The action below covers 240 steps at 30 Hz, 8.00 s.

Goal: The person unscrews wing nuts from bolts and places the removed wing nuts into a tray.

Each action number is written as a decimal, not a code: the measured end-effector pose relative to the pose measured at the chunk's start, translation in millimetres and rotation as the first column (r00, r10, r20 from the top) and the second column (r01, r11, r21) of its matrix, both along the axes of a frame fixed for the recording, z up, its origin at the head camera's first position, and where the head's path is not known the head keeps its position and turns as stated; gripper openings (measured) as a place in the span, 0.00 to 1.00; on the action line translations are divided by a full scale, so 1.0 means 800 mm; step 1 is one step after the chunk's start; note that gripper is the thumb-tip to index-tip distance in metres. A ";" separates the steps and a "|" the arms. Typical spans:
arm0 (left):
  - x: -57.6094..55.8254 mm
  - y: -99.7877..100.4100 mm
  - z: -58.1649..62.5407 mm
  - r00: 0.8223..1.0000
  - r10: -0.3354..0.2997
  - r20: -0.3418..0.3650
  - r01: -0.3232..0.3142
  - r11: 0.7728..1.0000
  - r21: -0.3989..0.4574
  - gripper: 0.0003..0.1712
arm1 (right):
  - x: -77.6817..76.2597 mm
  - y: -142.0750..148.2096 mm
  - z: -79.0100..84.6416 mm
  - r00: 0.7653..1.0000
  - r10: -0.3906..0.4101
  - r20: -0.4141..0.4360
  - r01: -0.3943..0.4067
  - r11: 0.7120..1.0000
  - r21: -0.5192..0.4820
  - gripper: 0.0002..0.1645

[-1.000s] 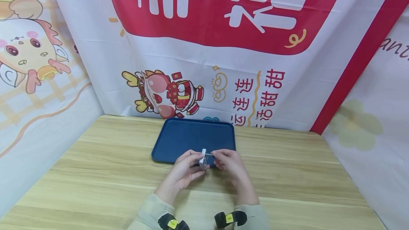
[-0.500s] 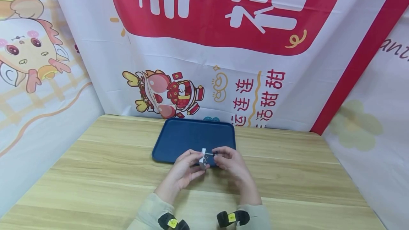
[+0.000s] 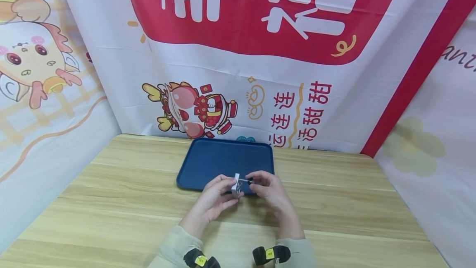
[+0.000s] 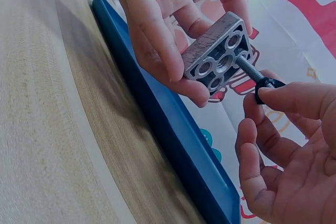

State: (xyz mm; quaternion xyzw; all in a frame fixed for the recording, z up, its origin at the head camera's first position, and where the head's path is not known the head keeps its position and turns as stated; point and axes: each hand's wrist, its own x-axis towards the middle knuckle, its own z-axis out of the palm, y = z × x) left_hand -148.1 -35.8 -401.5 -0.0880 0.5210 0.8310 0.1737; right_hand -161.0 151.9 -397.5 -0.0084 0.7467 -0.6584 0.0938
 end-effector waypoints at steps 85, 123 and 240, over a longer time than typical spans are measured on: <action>-0.002 0.005 -0.008 1.000 -0.005 -0.002 0.005 1.000 0.001 0.04 | -0.001 -0.004 0.000 0.990 0.024 -0.141 -0.007 0.993 0.116 0.11; -0.002 0.002 -0.002 1.000 0.020 -0.001 -0.020 0.999 -0.025 0.05 | 0.001 -0.001 0.006 0.988 -0.117 0.099 0.125 0.989 -0.084 0.13; -0.003 0.001 -0.005 1.000 0.024 -0.015 -0.025 0.998 -0.058 0.04 | -0.002 -0.014 -0.006 0.949 -0.023 0.315 0.126 0.942 -0.310 0.14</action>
